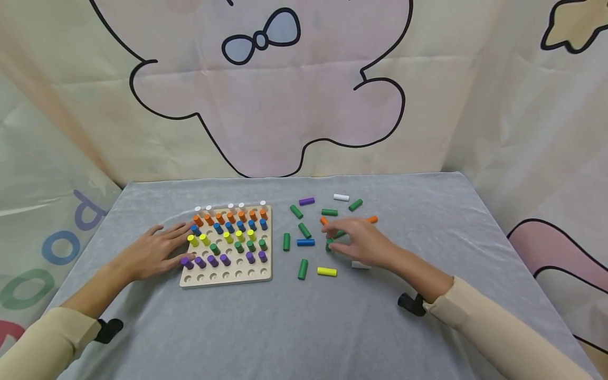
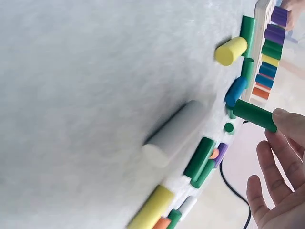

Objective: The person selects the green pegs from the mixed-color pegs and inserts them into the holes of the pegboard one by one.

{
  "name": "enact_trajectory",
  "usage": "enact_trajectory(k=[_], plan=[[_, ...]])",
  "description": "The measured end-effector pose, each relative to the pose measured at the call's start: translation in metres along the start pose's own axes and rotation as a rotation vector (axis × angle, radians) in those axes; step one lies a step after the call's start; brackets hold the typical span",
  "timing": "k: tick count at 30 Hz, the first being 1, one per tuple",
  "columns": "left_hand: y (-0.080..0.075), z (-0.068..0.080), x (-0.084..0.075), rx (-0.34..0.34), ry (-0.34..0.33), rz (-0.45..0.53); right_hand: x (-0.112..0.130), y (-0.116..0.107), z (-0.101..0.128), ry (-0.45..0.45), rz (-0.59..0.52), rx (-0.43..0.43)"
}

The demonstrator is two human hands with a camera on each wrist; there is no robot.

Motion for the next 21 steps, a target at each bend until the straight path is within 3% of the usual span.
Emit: enact_trajectory(k=[11,21], plan=[[0.001,0.001,0.001,0.004,0.003,0.008,0.032,0.013,-0.024,-0.151,-0.002,-0.017],[0.000,0.000,0.000,-0.002,0.000,0.012,0.056,0.037,-0.040,-0.158,0.014,0.014]])
Point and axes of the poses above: each hand's wrist, its own z-axis away from the middle knuckle, its own y-axis out of the palm, x = y × z, the point moved 5 cm from there along -z, towards the middle knuckle
